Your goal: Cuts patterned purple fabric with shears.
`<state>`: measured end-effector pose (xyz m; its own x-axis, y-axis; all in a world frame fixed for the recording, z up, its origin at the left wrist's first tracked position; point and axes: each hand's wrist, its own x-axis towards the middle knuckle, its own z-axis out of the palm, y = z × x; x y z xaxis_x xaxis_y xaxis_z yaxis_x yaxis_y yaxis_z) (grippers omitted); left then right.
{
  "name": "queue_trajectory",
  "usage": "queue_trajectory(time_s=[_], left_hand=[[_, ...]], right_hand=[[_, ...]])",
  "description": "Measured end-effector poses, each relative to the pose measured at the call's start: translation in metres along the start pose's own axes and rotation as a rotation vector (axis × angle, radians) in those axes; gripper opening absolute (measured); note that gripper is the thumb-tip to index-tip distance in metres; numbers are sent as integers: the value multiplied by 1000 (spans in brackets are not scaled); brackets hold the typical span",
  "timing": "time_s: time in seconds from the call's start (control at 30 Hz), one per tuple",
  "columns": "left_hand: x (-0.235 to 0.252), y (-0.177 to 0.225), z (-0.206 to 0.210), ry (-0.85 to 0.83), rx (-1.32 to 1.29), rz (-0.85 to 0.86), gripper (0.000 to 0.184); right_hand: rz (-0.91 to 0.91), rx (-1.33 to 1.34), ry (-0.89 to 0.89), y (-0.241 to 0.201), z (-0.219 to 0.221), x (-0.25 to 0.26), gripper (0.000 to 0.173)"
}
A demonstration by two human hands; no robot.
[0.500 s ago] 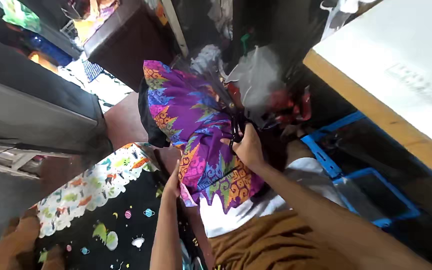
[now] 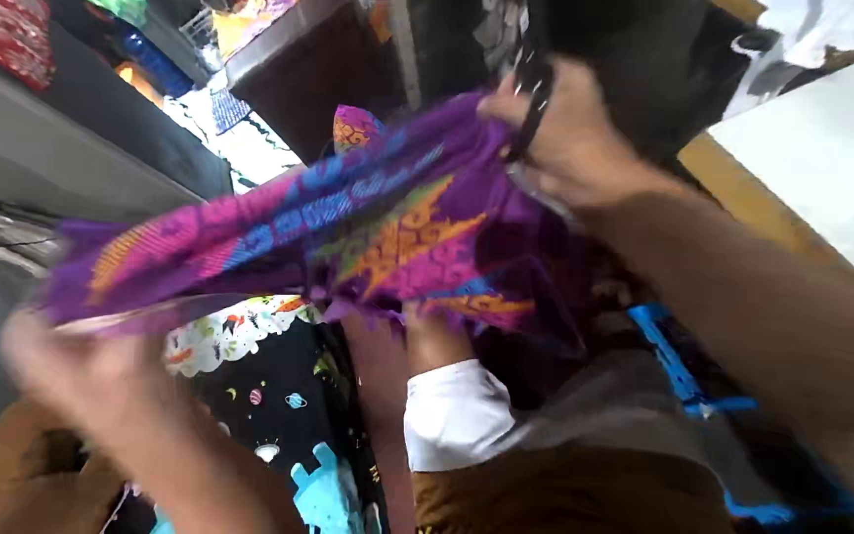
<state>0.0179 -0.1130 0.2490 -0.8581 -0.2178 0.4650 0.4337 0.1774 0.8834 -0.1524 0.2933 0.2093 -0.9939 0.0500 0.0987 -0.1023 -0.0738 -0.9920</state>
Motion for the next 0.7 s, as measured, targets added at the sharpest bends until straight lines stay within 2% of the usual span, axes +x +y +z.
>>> queue_trajectory(time_s=[0.03,0.07,0.1,0.17,0.2,0.23,0.27,0.33,0.4,0.47,0.53,0.63,0.7], left_hand=[[-17,25,-18,6,82,79,24],[-37,43,-25,86,136,116,15],[-55,55,-21,178,71,89,9],[-92,54,-14,169,-217,-130,21],[-103,48,20,343,-320,-299,29],[-107,42,66,530,-365,-486,37],[-112,28,101,657,-402,-672,39],[-139,-21,132,709,-555,-919,42],[-170,-61,141,663,-756,-960,63],[-195,-75,152,572,-744,-939,81],[-228,-87,157,364,-387,-839,67],[-252,-102,150,-21,133,-762,67],[-248,-115,148,-184,380,-666,67]], right_hand=[[-17,67,3,-15,-3,5,17],[-35,120,4,-24,-9,11,17],[-37,157,0,-28,-14,17,18],[-17,86,-3,-29,-22,24,14],[52,-58,34,-33,-20,21,13],[204,-260,68,-43,-15,12,20],[427,-351,65,-54,-10,9,34],[260,-476,37,9,-39,20,41],[281,-466,21,32,-58,4,46],[360,-389,16,31,-65,-43,45],[399,-308,-33,34,-76,-99,38],[513,-235,-114,45,-92,-171,26],[607,-233,-131,55,-100,-208,21]])
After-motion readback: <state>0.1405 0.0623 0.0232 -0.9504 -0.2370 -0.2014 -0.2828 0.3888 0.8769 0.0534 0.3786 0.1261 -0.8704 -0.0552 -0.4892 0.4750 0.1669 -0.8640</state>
